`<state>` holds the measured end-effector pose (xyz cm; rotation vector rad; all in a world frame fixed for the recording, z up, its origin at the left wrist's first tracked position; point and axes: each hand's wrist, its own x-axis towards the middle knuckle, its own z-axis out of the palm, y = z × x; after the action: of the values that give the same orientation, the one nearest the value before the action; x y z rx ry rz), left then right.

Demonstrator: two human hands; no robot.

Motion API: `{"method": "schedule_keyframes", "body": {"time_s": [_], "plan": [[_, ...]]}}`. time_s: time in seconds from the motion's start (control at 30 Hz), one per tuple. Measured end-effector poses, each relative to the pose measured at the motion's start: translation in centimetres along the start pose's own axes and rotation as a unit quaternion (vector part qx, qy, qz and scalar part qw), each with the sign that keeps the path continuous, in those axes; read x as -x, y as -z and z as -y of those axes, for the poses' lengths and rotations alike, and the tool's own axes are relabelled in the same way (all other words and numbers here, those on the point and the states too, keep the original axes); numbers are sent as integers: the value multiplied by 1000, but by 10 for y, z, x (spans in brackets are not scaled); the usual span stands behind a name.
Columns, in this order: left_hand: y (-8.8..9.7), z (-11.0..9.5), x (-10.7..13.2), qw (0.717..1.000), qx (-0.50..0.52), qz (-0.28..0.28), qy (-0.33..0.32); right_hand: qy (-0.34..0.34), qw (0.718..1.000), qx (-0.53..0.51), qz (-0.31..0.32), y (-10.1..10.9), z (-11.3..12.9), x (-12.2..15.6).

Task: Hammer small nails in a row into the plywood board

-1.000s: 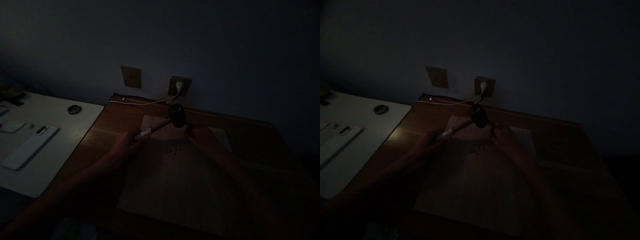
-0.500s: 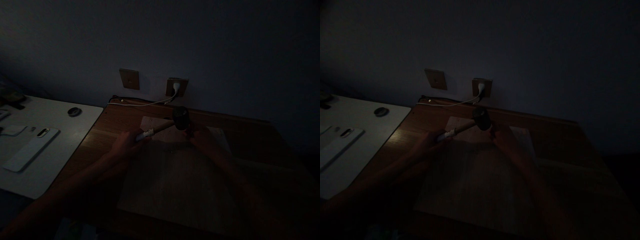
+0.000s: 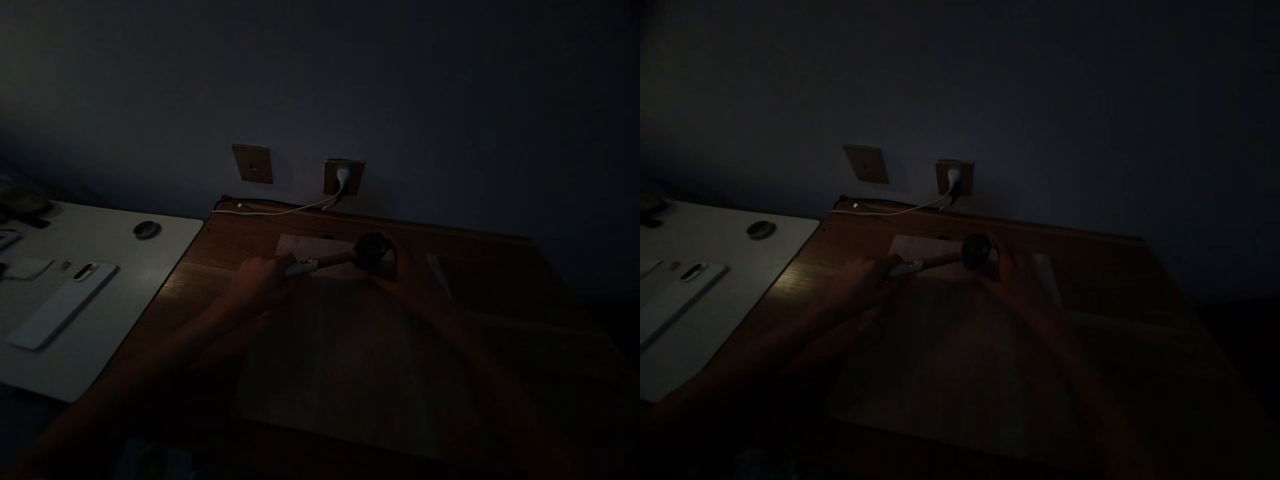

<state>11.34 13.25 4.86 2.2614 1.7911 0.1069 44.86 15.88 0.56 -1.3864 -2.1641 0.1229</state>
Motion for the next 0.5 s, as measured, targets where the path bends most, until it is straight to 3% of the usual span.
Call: {"method": "schedule_keyframes", "body": {"time_s": [0.17, 0.33, 0.5], "plan": [[-2, 13, 8, 995, 95, -22, 36, 42, 998, 18, -50, 2, 8, 14], [-10, 32, 11, 981, 178, -46, 69, 229, 971, -35, 61, -13, 30, 19], [-21, 45, 12, 965, 239, -73, 84, 257, 958, 10, 128, -16, 47, 18]]}}
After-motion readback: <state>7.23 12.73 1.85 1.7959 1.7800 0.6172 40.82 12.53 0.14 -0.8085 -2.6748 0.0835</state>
